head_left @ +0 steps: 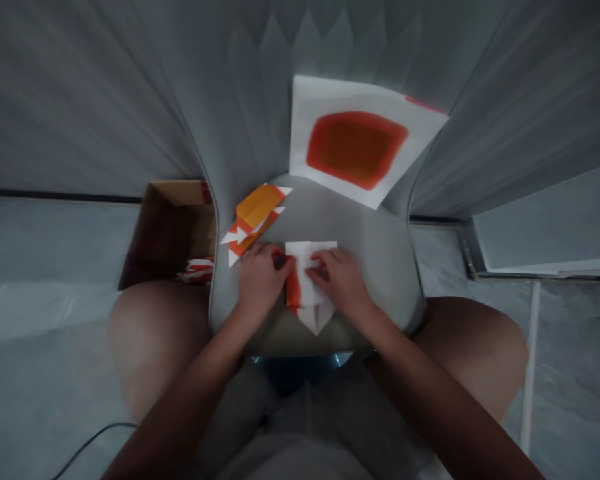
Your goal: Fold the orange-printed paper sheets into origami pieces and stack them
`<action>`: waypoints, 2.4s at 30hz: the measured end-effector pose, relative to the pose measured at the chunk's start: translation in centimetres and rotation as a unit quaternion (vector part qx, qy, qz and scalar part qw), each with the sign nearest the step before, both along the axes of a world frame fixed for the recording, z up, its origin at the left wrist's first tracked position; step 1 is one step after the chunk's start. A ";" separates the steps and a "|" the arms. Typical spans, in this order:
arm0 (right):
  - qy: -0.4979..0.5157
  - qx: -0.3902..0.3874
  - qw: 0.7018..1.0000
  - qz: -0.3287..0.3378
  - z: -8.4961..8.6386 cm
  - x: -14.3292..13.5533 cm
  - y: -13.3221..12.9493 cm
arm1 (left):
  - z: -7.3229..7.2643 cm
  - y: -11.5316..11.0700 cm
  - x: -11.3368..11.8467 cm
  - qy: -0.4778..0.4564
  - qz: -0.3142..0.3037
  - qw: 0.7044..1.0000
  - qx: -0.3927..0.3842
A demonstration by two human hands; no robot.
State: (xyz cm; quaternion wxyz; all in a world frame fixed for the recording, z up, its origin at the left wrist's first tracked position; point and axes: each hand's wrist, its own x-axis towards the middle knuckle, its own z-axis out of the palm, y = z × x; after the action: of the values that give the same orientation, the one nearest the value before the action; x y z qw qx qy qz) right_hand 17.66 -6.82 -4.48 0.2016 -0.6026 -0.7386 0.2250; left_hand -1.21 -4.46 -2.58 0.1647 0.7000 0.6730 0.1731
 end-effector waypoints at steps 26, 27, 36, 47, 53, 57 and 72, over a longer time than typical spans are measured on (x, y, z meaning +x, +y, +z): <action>-0.008 0.015 1.000 0.017 -0.6 0.4 0.2 | -1.4 1.2 0.6 -0.056 0.050 0.997 -0.004; -0.007 0.015 1.000 0.017 -0.7 0.4 0.2 | -1.5 1.2 0.6 -0.062 0.052 0.997 -0.002; -0.019 0.017 1.000 0.014 -0.5 0.2 0.1 | -1.9 0.1 -0.6 -0.152 -0.012 0.988 0.015; -0.010 0.003 1.000 0.015 0.1 0.3 0.1 | -2.5 -0.5 -0.3 -0.178 -0.062 0.980 0.057; -0.010 0.006 1.000 0.009 -0.1 0.3 0.1 | -2.7 0.2 0.1 -0.155 -0.020 0.986 0.064; -0.002 0.006 1.000 0.010 0.0 0.3 0.1 | -2.9 -0.1 -0.2 -0.164 -0.069 0.980 0.093; 0.039 -0.048 0.997 -0.045 0.8 0.8 1.2 | -3.4 0.0 -0.9 -0.144 -0.187 0.968 0.082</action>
State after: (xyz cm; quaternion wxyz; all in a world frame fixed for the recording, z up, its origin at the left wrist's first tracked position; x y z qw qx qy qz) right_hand 18.48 -5.59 -3.65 0.2105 -0.6352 -0.6906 0.2743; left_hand -2.14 -4.43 -5.93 0.2310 0.7924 0.4826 0.2930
